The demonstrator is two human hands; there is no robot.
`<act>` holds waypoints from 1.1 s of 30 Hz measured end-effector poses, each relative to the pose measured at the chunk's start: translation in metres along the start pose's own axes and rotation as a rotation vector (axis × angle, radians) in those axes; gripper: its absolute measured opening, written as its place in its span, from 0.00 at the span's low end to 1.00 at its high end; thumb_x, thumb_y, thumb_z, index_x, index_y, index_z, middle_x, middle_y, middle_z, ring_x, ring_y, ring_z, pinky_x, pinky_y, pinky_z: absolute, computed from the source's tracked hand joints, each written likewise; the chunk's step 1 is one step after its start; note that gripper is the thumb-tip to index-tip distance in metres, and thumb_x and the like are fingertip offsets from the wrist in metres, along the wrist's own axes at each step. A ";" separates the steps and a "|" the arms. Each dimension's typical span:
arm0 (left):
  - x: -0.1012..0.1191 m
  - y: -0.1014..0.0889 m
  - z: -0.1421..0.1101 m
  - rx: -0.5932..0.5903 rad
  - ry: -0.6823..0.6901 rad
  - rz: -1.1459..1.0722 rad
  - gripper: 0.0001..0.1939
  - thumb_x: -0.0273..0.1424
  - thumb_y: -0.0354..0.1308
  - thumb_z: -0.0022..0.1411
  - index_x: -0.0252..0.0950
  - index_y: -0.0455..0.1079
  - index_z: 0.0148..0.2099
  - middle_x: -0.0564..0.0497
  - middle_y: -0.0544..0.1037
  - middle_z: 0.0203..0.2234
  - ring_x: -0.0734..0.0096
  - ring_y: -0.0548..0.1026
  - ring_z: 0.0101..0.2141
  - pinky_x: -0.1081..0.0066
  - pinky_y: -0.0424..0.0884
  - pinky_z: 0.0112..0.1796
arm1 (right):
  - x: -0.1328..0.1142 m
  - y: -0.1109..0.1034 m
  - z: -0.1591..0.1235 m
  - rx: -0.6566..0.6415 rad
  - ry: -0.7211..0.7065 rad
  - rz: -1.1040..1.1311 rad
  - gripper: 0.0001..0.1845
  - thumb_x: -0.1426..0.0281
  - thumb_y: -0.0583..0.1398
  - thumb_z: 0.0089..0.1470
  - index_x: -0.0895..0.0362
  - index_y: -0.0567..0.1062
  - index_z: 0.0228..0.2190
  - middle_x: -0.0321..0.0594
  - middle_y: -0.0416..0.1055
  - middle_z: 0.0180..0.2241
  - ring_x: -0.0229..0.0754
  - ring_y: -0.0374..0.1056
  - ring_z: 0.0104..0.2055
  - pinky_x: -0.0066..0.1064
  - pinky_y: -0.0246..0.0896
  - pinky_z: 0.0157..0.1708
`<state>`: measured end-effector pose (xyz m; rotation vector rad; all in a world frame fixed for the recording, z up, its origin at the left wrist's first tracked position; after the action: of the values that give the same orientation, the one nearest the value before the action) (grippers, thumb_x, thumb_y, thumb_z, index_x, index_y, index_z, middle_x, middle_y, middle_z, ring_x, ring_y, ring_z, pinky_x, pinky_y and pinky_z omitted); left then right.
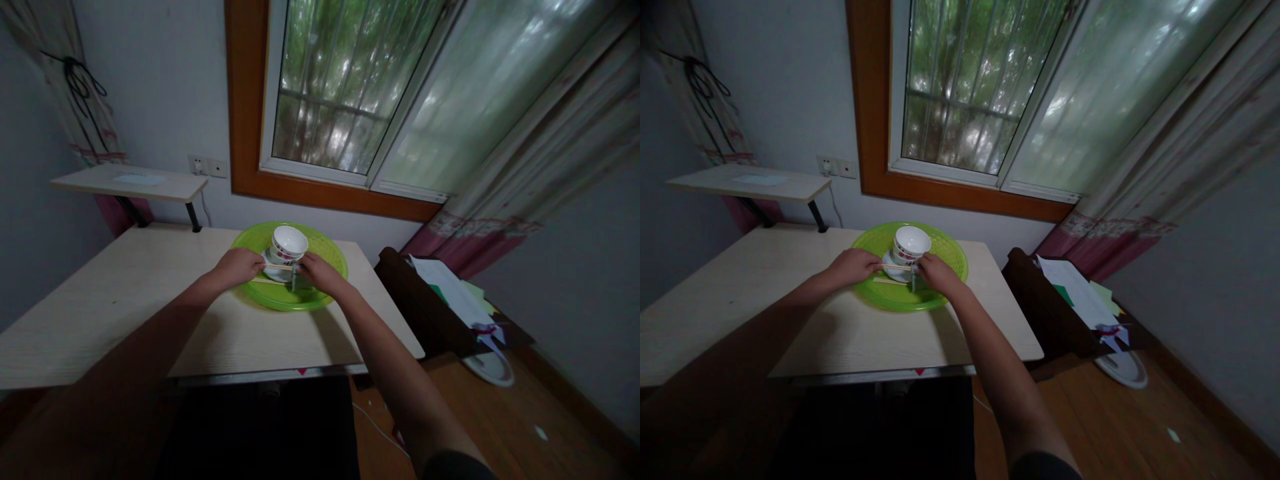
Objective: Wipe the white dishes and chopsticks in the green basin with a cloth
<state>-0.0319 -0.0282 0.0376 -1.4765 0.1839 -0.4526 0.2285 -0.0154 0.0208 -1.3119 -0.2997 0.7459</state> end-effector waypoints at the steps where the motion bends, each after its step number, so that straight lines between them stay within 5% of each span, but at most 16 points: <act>1: 0.005 0.001 0.001 0.001 0.010 -0.013 0.20 0.40 0.53 0.74 0.41 0.87 0.49 0.41 0.86 0.44 0.52 0.81 0.43 0.62 0.69 0.42 | -0.004 0.002 0.002 0.006 -0.030 0.019 0.10 0.73 0.61 0.70 0.60 0.79 0.50 0.53 0.77 0.53 0.50 0.72 0.54 0.41 0.67 0.57; 9: 0.033 0.005 0.008 -0.024 0.054 -0.058 0.19 0.40 0.54 0.74 0.40 0.86 0.44 0.42 0.86 0.41 0.57 0.81 0.41 0.64 0.69 0.42 | -0.030 0.008 0.012 0.034 -0.132 0.094 0.08 0.71 0.59 0.71 0.60 0.77 0.48 0.53 0.76 0.51 0.50 0.72 0.54 0.42 0.68 0.57; 33: 0.020 0.021 0.010 -0.058 0.101 -0.174 0.18 0.39 0.55 0.73 0.39 0.85 0.42 0.44 0.86 0.37 0.59 0.82 0.39 0.65 0.71 0.41 | -0.021 0.029 0.012 0.087 -0.156 0.299 0.17 0.70 0.58 0.71 0.58 0.71 0.59 0.58 0.69 0.64 0.53 0.65 0.67 0.49 0.61 0.66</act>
<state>-0.0060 -0.0262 0.0210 -1.5341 0.1494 -0.6682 0.1962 -0.0175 0.0011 -1.2320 -0.1947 1.1048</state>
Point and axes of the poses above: each hand's wrist, its own z-axis towards the middle knuckle, its own y-axis out of the palm, x = y × z, the point moved 3 cm from there along z, towards the middle knuckle
